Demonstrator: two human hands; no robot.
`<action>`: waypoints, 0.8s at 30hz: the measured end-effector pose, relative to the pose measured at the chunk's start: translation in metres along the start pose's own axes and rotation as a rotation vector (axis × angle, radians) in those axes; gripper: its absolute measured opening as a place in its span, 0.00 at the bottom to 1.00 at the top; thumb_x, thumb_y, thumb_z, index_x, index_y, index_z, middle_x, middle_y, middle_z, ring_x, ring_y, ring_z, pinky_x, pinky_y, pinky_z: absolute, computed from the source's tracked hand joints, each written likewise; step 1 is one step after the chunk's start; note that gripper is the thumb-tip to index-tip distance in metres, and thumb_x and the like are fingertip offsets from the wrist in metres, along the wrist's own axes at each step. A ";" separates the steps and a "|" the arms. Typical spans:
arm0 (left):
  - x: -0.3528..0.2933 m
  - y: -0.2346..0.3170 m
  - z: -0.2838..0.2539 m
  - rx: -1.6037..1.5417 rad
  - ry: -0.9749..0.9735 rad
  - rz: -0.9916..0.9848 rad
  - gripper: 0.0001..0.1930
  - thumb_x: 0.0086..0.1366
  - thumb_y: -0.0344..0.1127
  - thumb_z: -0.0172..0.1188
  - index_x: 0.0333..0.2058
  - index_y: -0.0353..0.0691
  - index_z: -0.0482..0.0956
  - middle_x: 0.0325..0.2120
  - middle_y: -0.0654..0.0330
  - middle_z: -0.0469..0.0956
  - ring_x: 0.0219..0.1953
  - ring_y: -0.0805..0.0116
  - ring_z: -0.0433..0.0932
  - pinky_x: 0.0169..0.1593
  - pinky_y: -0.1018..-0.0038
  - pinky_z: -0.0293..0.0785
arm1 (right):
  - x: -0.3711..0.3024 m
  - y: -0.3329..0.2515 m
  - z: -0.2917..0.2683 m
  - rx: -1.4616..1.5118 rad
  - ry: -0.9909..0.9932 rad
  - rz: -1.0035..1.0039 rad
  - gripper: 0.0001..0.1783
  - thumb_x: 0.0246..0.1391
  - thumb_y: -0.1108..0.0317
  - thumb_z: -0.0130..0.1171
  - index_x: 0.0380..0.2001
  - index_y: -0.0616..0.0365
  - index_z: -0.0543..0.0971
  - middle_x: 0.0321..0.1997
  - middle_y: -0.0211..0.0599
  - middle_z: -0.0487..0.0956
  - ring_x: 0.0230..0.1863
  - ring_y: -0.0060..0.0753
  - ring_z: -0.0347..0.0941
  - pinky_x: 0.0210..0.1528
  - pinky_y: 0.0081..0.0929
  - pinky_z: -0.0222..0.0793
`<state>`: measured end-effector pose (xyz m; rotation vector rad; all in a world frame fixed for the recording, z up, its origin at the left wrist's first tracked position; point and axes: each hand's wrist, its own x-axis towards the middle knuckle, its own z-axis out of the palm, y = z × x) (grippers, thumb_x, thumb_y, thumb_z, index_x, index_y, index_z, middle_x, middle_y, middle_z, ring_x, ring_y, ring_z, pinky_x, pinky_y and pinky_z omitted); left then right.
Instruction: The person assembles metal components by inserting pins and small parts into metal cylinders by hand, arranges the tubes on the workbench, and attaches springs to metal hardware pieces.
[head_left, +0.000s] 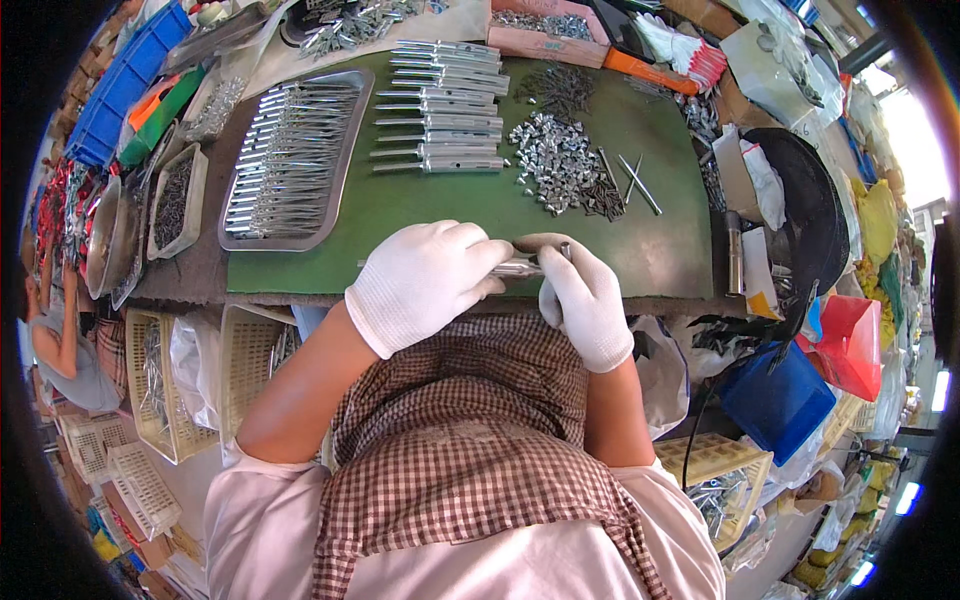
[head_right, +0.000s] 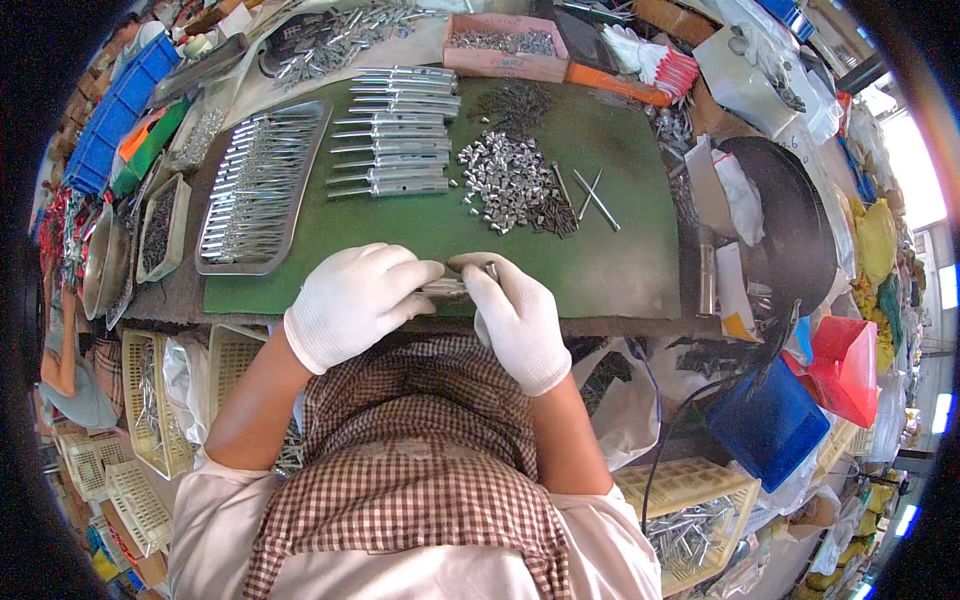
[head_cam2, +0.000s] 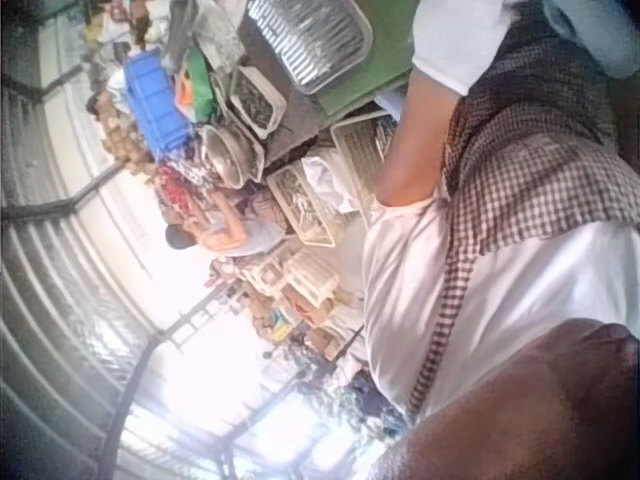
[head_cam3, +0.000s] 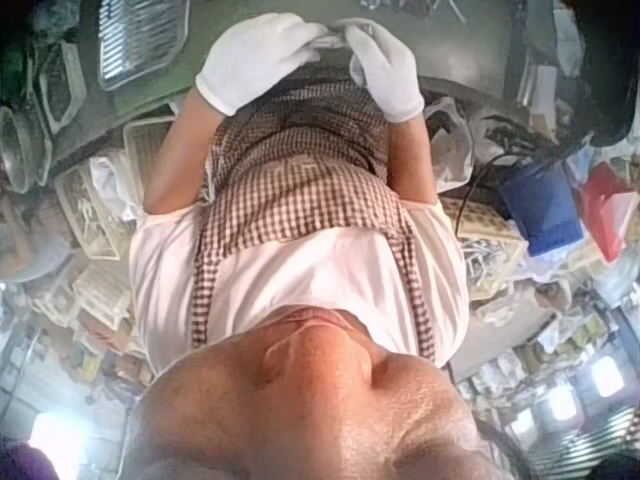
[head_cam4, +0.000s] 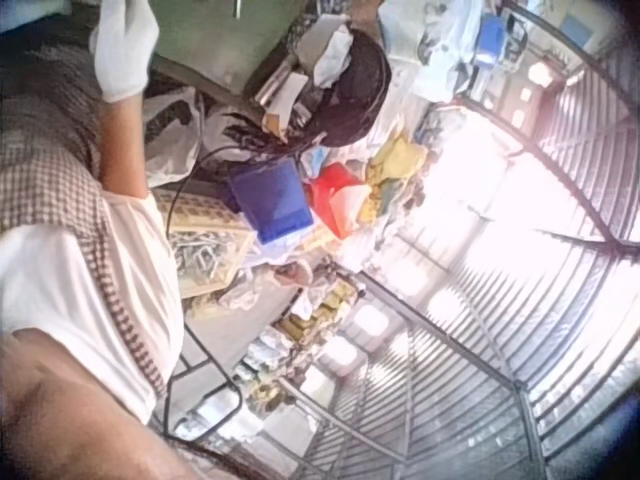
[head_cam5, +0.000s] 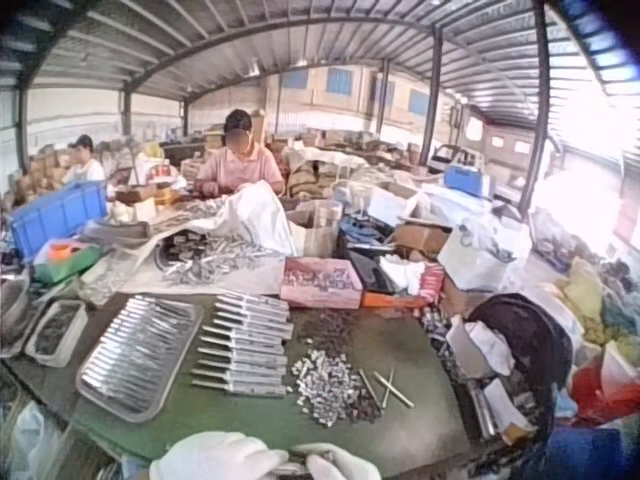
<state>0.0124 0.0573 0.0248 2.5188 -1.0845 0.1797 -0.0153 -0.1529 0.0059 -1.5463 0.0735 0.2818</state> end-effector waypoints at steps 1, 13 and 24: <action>-0.004 -0.001 0.002 -0.059 0.022 -0.016 0.18 0.57 0.39 0.65 0.47 0.42 0.78 0.30 0.58 0.77 0.35 0.57 0.79 0.40 0.63 0.76 | -0.001 0.000 0.000 -0.045 0.010 0.019 0.14 0.66 0.64 0.53 0.44 0.64 0.80 0.22 0.27 0.75 0.20 0.14 0.67 0.24 0.20 0.64; -0.012 0.002 0.008 -0.144 0.034 -0.119 0.19 0.58 0.32 0.62 0.49 0.53 0.81 0.26 0.60 0.76 0.29 0.59 0.78 0.33 0.65 0.75 | -0.002 0.001 -0.007 -0.454 0.063 -0.293 0.10 0.53 0.74 0.66 0.39 0.61 0.81 0.29 0.34 0.80 0.30 0.22 0.73 0.36 0.23 0.71; -0.008 0.008 0.012 -0.064 0.077 -0.160 0.15 0.58 0.34 0.62 0.45 0.54 0.81 0.25 0.60 0.74 0.27 0.59 0.79 0.30 0.65 0.75 | 0.010 0.015 -0.021 -0.438 0.170 -0.460 0.10 0.49 0.77 0.67 0.36 0.59 0.83 0.34 0.33 0.79 0.32 0.24 0.73 0.39 0.22 0.71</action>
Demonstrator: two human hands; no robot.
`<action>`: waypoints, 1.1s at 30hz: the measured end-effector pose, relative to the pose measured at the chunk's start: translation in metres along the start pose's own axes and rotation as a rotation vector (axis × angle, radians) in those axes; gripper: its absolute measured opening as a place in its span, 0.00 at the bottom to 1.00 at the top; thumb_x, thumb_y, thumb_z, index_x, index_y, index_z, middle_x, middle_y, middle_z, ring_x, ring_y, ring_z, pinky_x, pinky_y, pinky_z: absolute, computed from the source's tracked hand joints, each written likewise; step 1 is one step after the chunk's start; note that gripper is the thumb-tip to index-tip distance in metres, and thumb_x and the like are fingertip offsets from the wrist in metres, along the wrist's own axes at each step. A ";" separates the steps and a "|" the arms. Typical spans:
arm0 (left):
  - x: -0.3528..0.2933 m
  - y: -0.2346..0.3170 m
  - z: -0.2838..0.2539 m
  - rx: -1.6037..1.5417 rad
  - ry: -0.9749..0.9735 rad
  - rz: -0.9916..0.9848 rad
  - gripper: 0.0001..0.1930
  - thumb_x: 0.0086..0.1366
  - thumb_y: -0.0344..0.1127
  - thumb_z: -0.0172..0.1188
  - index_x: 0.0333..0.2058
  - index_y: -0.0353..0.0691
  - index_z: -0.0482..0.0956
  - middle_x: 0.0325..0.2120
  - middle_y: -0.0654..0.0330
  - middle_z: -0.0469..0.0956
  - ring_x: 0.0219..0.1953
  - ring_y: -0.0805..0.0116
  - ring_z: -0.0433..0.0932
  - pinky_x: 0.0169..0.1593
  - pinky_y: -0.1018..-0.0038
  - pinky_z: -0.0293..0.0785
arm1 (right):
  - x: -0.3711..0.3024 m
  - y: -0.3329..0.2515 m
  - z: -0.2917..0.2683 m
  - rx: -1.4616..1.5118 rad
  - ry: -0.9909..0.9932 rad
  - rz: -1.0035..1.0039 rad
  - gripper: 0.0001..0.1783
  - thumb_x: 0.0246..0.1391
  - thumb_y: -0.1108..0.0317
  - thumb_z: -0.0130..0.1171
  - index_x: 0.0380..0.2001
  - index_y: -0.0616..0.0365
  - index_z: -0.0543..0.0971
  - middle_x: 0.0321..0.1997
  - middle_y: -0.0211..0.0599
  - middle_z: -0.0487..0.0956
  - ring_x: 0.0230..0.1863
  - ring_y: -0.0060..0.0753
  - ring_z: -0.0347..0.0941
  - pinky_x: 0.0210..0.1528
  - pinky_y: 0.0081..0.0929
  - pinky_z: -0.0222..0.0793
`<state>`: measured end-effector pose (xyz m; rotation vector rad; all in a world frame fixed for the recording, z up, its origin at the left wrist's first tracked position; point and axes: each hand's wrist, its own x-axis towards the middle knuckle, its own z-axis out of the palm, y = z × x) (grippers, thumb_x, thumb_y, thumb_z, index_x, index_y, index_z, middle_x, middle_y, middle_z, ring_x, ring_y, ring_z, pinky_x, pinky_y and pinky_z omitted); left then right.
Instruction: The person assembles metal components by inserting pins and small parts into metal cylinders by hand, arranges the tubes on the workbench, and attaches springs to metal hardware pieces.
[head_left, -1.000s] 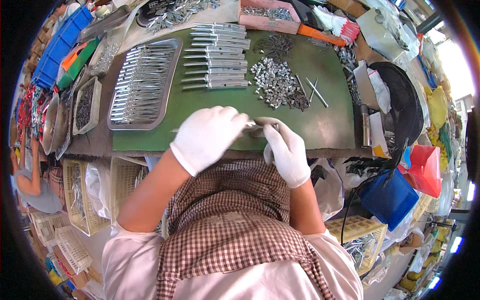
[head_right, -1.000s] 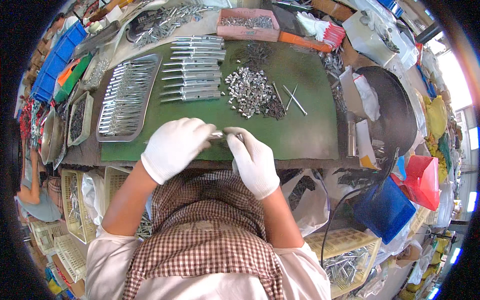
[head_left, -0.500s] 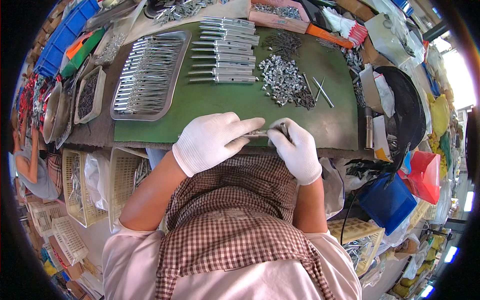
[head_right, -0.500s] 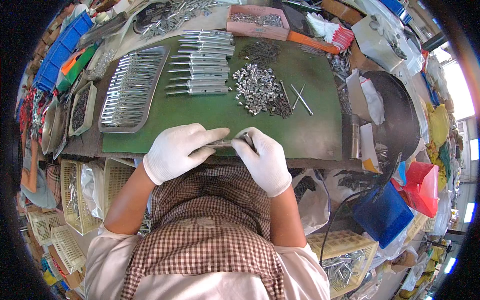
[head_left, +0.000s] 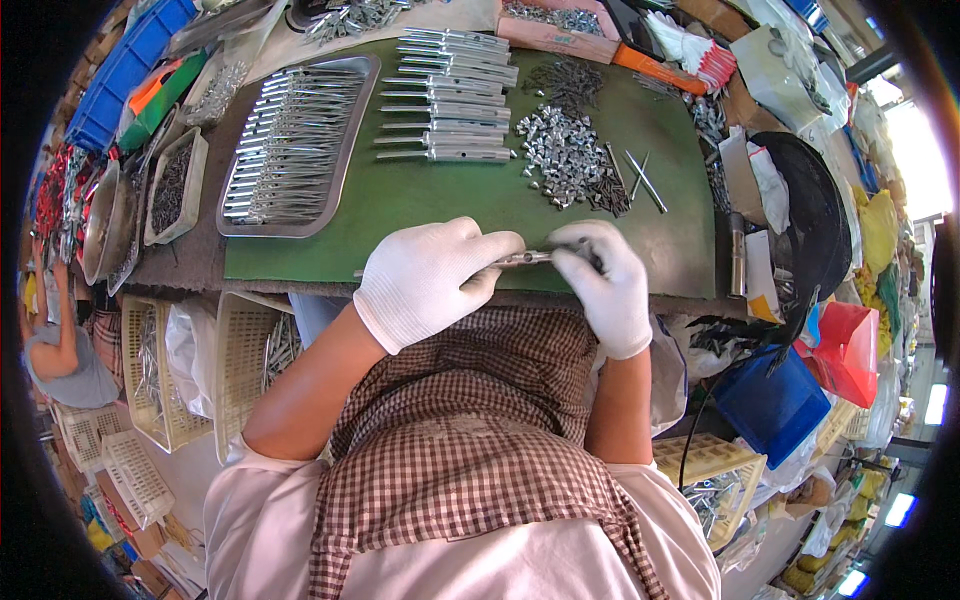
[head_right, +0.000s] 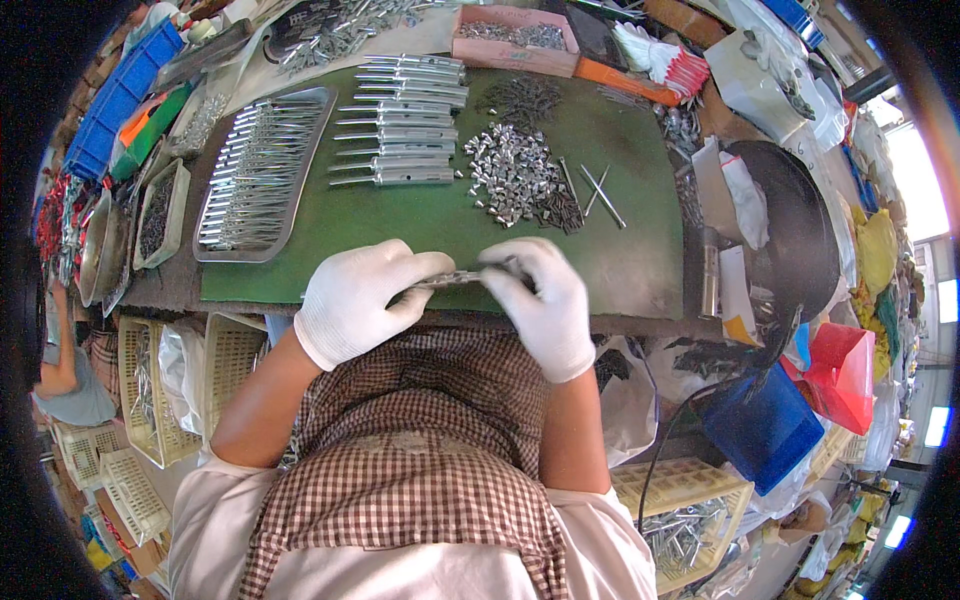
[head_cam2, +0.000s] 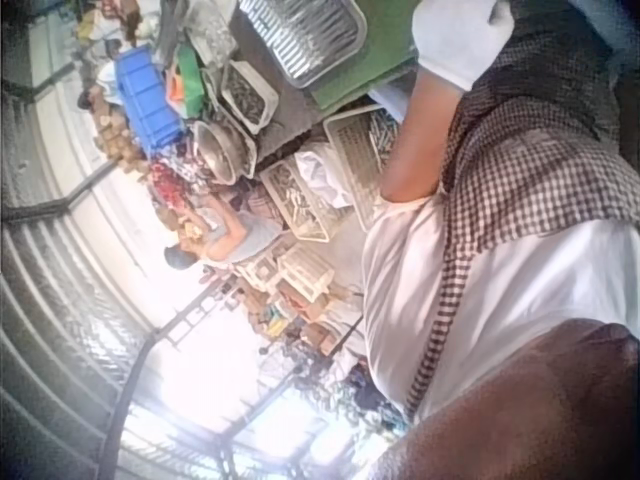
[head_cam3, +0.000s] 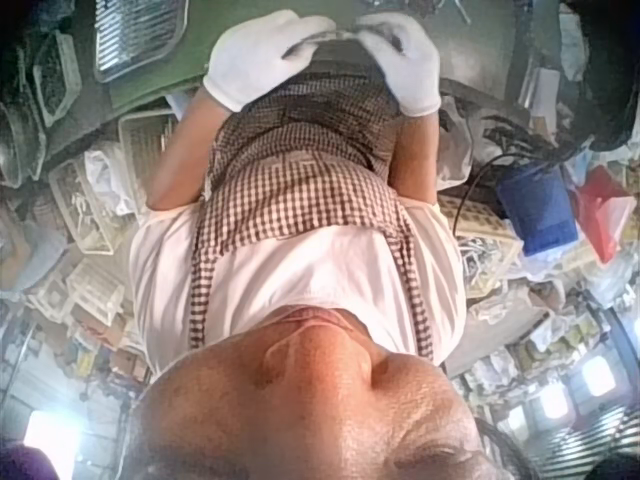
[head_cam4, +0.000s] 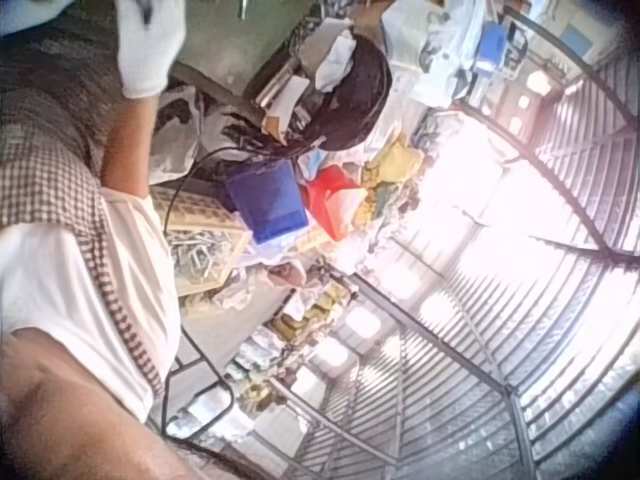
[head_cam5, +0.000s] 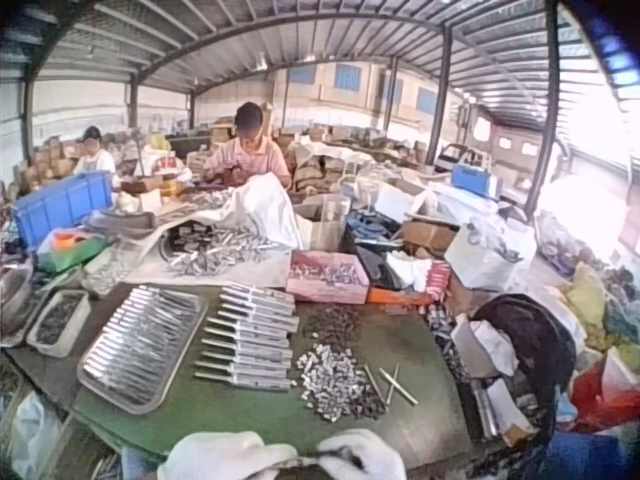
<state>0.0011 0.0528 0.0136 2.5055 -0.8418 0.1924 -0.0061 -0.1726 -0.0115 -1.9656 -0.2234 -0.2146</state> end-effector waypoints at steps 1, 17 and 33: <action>0.000 0.003 0.000 0.045 -0.021 -0.006 0.14 0.58 0.35 0.62 0.45 0.54 0.81 0.25 0.61 0.74 0.27 0.60 0.79 0.30 0.65 0.76 | 0.006 0.001 -0.005 -0.095 0.042 -0.035 0.08 0.48 0.77 0.67 0.35 0.59 0.83 0.34 0.34 0.78 0.31 0.25 0.72 0.38 0.23 0.70; 0.005 0.017 0.016 0.130 -0.160 -0.128 0.10 0.62 0.39 0.59 0.43 0.55 0.79 0.29 0.59 0.71 0.23 0.57 0.78 0.28 0.62 0.77 | 0.017 0.007 -0.005 -0.370 -0.049 -0.149 0.09 0.51 0.70 0.64 0.37 0.56 0.79 0.35 0.44 0.80 0.37 0.50 0.79 0.39 0.39 0.74; 0.004 0.015 0.015 0.103 -0.136 -0.121 0.10 0.62 0.39 0.60 0.42 0.55 0.80 0.28 0.60 0.71 0.24 0.56 0.78 0.28 0.63 0.76 | 0.032 0.016 -0.020 -0.498 0.145 -0.062 0.07 0.51 0.69 0.65 0.35 0.55 0.83 0.34 0.41 0.80 0.34 0.46 0.79 0.38 0.35 0.74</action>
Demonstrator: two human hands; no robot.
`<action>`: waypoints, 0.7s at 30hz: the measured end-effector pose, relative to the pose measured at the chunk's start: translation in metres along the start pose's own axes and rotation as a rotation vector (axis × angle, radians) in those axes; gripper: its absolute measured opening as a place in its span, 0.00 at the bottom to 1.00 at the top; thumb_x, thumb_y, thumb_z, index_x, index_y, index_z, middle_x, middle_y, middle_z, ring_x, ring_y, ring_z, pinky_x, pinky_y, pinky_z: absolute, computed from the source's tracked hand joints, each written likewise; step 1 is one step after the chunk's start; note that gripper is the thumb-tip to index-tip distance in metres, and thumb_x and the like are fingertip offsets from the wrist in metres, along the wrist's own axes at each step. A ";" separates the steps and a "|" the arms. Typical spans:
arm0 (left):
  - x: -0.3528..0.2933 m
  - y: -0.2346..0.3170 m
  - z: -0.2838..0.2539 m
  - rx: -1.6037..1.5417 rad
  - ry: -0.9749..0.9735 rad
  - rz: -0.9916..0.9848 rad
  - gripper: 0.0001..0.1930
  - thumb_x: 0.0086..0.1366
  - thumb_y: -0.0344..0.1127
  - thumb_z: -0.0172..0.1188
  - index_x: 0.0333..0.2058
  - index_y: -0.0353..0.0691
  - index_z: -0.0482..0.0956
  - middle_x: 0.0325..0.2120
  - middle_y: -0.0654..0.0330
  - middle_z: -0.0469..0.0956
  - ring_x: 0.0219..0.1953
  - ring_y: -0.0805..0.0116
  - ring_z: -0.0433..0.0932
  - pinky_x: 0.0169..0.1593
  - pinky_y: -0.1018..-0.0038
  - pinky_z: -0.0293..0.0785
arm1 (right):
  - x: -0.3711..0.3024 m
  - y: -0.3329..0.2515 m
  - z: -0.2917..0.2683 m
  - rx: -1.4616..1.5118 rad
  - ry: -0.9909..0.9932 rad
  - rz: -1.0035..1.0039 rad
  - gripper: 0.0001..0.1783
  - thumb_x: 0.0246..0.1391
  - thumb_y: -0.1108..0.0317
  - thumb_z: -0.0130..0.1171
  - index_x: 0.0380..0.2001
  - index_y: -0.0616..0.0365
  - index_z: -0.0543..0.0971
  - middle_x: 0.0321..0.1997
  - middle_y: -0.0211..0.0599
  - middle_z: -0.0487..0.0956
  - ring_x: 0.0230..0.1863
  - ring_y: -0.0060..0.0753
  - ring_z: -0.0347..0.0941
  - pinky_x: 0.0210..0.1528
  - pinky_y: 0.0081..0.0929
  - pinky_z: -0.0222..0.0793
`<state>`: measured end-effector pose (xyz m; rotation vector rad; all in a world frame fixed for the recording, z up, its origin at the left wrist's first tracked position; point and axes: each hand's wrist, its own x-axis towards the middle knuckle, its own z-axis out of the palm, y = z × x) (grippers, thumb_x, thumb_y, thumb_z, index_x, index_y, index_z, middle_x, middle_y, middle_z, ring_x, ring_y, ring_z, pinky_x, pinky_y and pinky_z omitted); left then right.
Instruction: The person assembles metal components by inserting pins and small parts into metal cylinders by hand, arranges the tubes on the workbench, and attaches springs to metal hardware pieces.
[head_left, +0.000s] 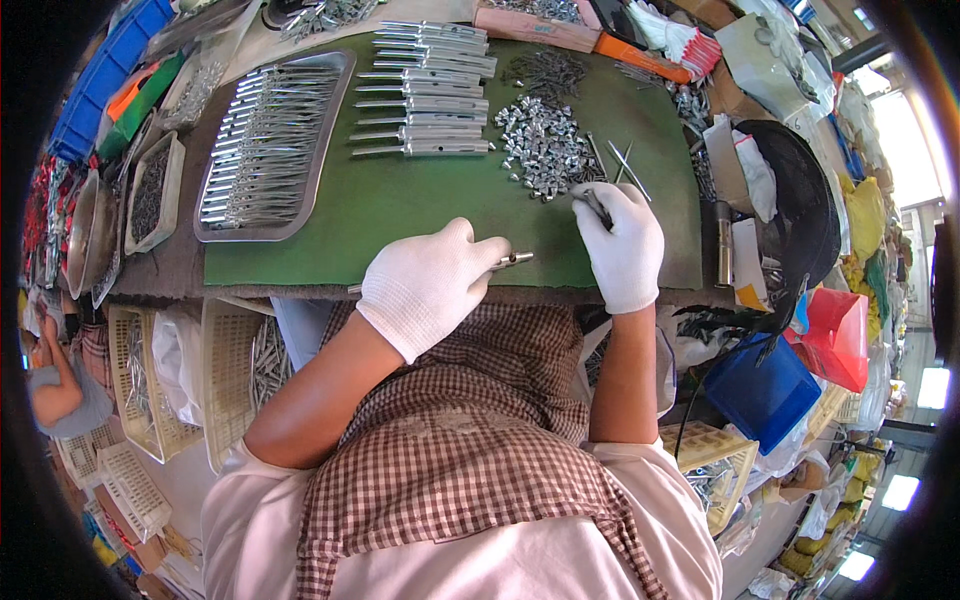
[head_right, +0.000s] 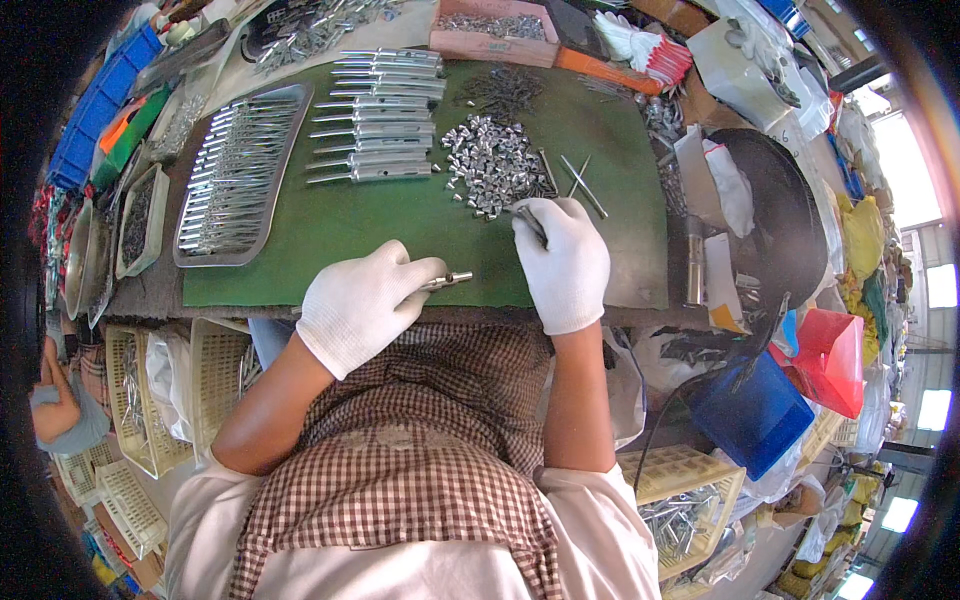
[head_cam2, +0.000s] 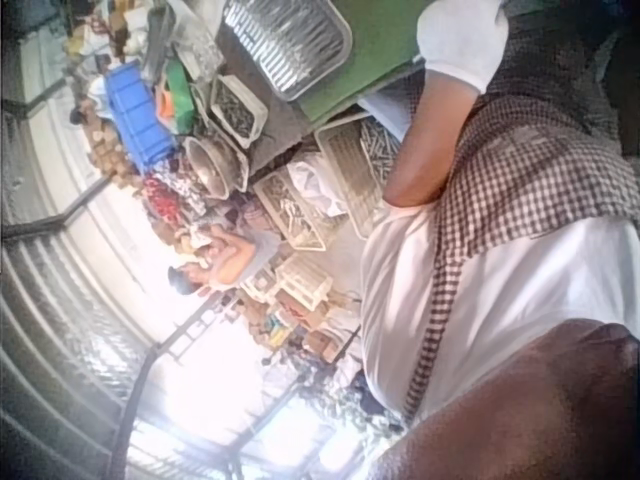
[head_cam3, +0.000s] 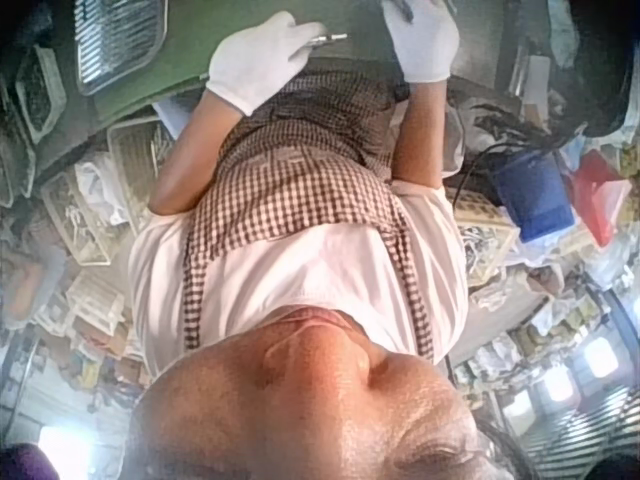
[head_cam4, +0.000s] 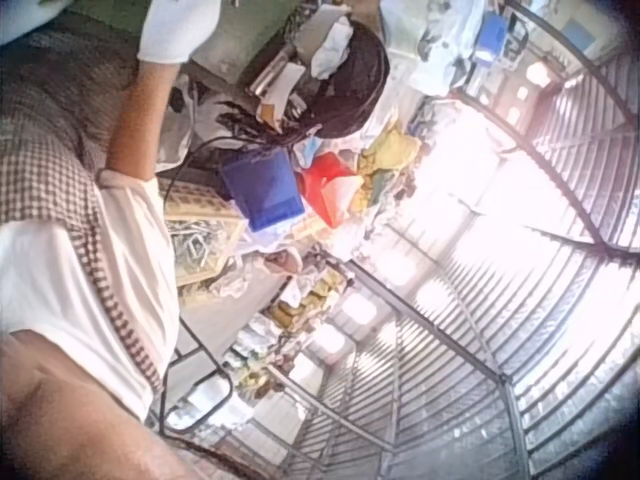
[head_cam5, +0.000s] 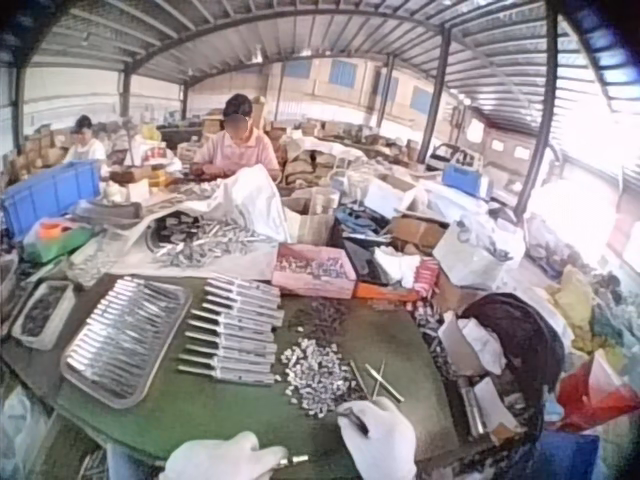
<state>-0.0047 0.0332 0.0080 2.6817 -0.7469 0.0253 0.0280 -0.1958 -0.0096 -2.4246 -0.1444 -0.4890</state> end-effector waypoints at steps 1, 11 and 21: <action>0.001 0.001 -0.001 -0.001 -0.022 -0.016 0.10 0.62 0.39 0.60 0.42 0.55 0.80 0.28 0.60 0.72 0.24 0.56 0.78 0.28 0.62 0.76 | 0.002 0.002 0.003 -0.001 0.001 0.001 0.07 0.51 0.69 0.65 0.35 0.55 0.83 0.34 0.41 0.80 0.34 0.46 0.79 0.38 0.35 0.74; 0.001 0.000 0.000 -0.007 -0.036 -0.010 0.10 0.62 0.39 0.59 0.43 0.54 0.80 0.28 0.59 0.71 0.25 0.56 0.78 0.29 0.62 0.77 | 0.010 -0.005 0.014 -0.232 -0.161 -0.117 0.09 0.49 0.68 0.66 0.34 0.56 0.81 0.35 0.42 0.79 0.36 0.49 0.77 0.38 0.39 0.72; 0.003 0.002 -0.004 -0.004 -0.065 -0.017 0.11 0.62 0.40 0.59 0.44 0.55 0.80 0.28 0.59 0.71 0.24 0.58 0.77 0.29 0.63 0.77 | -0.008 -0.005 -0.002 -0.167 -0.228 -0.149 0.08 0.50 0.69 0.61 0.35 0.55 0.80 0.34 0.44 0.80 0.35 0.50 0.78 0.38 0.42 0.74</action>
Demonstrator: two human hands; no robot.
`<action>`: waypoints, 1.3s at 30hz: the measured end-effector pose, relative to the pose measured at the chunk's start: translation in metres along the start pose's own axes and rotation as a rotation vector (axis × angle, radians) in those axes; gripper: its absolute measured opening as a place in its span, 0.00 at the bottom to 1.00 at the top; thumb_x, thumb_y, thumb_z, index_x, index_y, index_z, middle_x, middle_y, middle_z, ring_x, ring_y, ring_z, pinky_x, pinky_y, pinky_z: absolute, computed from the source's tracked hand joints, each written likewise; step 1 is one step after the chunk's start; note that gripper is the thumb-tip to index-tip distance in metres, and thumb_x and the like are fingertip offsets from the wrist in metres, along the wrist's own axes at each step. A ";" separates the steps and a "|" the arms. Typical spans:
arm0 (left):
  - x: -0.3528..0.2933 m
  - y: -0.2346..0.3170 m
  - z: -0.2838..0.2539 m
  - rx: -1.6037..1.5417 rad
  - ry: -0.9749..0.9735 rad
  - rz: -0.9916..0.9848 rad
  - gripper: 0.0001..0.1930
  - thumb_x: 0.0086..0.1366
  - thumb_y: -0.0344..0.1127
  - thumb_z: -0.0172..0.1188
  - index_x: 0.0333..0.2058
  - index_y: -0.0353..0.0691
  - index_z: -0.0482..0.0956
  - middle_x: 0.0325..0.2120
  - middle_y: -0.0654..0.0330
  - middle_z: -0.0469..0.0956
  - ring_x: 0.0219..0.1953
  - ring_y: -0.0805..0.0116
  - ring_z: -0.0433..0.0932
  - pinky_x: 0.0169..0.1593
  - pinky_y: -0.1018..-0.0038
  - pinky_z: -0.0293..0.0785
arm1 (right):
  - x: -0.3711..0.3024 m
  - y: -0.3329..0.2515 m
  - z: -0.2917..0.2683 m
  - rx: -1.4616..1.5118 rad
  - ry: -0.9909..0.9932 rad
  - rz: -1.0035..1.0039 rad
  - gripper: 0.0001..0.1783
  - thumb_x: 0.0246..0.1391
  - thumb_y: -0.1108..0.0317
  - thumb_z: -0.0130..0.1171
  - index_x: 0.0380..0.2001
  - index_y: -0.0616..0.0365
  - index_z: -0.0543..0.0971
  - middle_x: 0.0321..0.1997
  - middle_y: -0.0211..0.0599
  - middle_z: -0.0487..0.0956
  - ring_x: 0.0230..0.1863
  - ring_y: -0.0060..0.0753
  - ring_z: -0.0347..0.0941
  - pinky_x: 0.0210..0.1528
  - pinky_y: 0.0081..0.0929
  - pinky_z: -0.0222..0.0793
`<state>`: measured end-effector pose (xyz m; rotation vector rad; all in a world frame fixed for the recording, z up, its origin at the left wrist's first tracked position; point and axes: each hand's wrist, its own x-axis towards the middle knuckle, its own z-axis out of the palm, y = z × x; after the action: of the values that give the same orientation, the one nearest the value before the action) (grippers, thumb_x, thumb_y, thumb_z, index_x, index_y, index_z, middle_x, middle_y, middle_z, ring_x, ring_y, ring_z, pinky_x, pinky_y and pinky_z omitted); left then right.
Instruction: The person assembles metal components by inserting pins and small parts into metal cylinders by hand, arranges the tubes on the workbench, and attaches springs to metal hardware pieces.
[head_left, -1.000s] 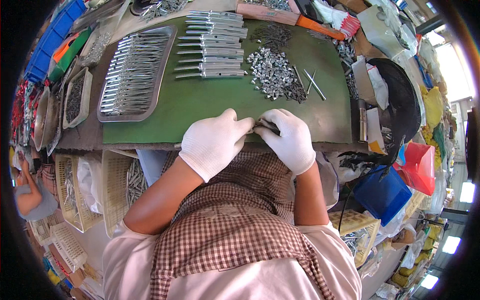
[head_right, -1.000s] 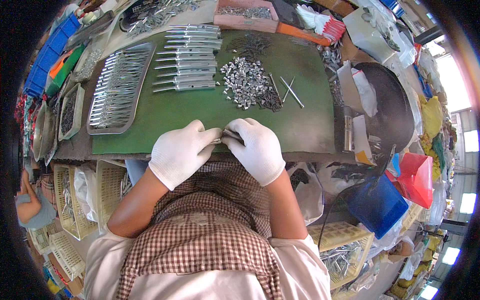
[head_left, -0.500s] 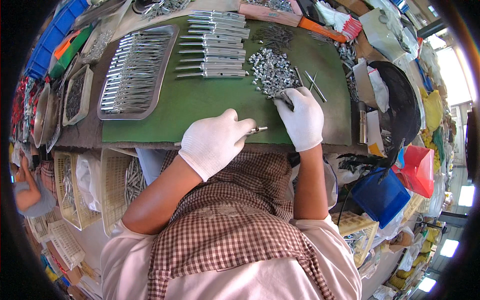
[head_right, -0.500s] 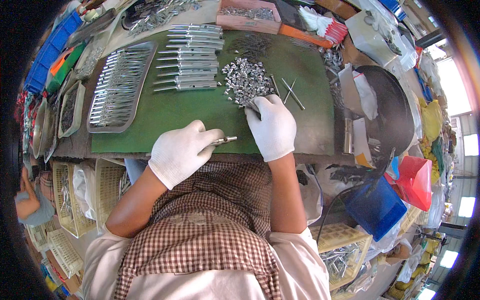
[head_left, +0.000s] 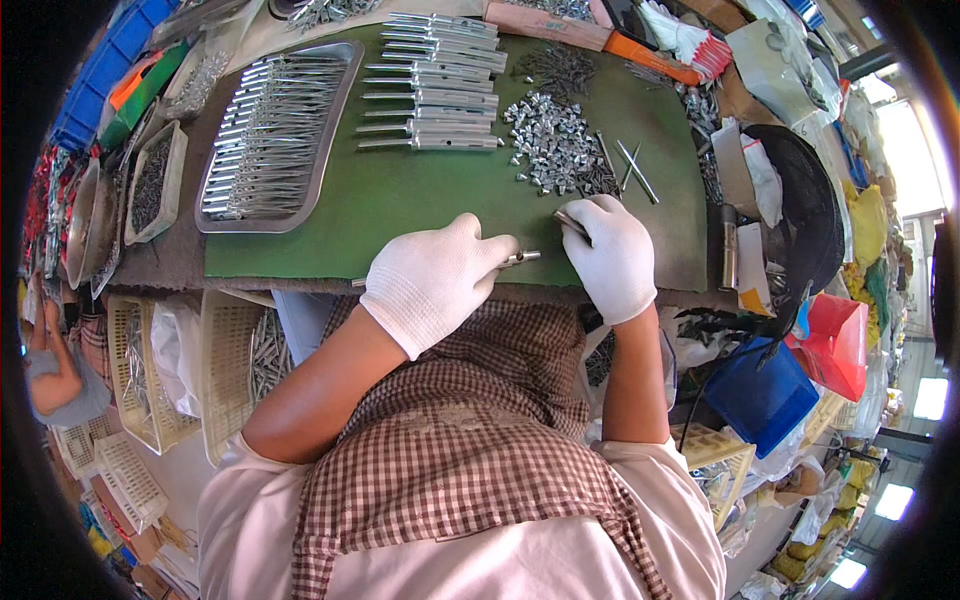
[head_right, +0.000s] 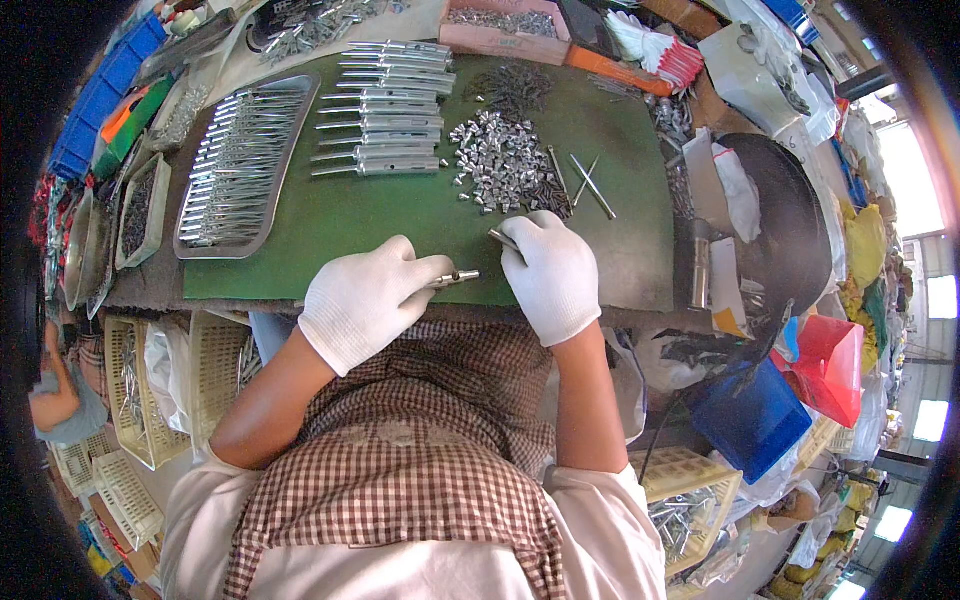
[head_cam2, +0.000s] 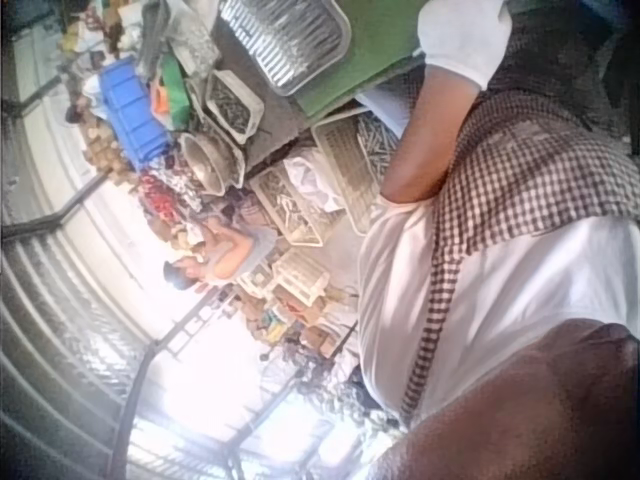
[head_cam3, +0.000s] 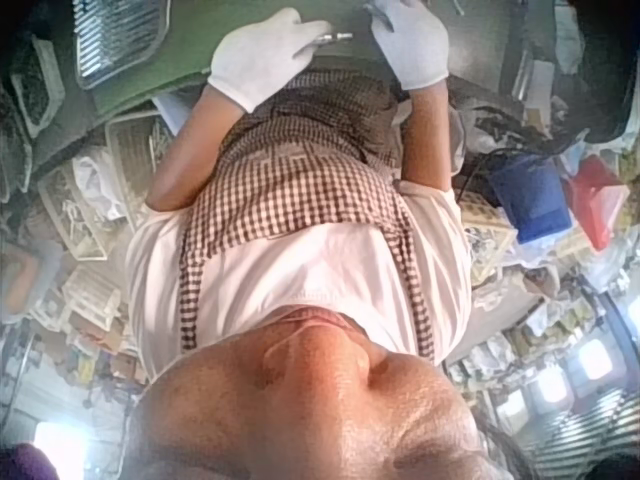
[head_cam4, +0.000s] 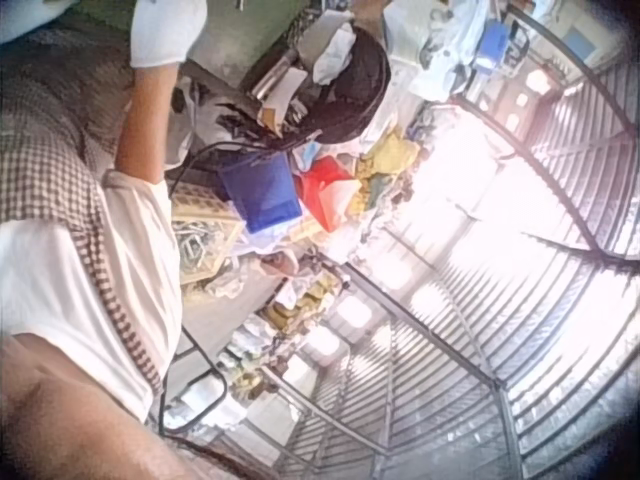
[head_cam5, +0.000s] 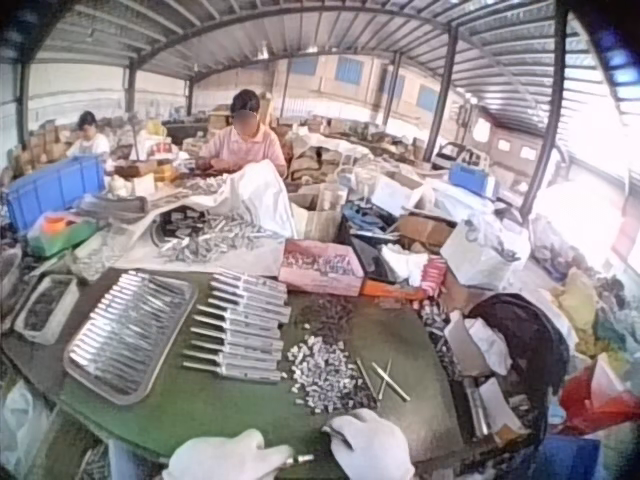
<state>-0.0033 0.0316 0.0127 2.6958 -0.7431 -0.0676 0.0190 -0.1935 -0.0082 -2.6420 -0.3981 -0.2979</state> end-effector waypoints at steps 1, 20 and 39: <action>-0.001 -0.001 0.001 0.010 0.001 -0.002 0.11 0.62 0.40 0.59 0.44 0.55 0.80 0.28 0.59 0.71 0.24 0.58 0.77 0.29 0.63 0.77 | 0.000 -0.001 0.002 0.069 0.020 -0.013 0.07 0.50 0.70 0.62 0.34 0.56 0.81 0.33 0.44 0.80 0.35 0.50 0.79 0.38 0.40 0.74; -0.004 -0.002 0.007 0.019 0.045 0.008 0.10 0.64 0.42 0.59 0.43 0.56 0.82 0.27 0.59 0.70 0.24 0.58 0.77 0.27 0.63 0.75 | -0.010 -0.041 0.001 0.375 -0.110 0.011 0.10 0.46 0.74 0.63 0.35 0.56 0.79 0.33 0.44 0.80 0.36 0.50 0.78 0.38 0.38 0.74; -0.002 0.004 0.001 0.130 -0.063 0.042 0.18 0.63 0.38 0.56 0.53 0.56 0.77 0.26 0.56 0.72 0.22 0.57 0.79 0.26 0.62 0.78 | 0.010 -0.044 0.036 2.042 0.244 0.338 0.30 0.68 0.46 0.36 0.19 0.57 0.66 0.13 0.23 0.52 0.14 0.21 0.45 0.17 0.25 0.39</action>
<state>-0.0072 0.0288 0.0131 2.8111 -0.8504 -0.0970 0.0192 -0.1371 -0.0192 -0.6139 -0.0152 0.0042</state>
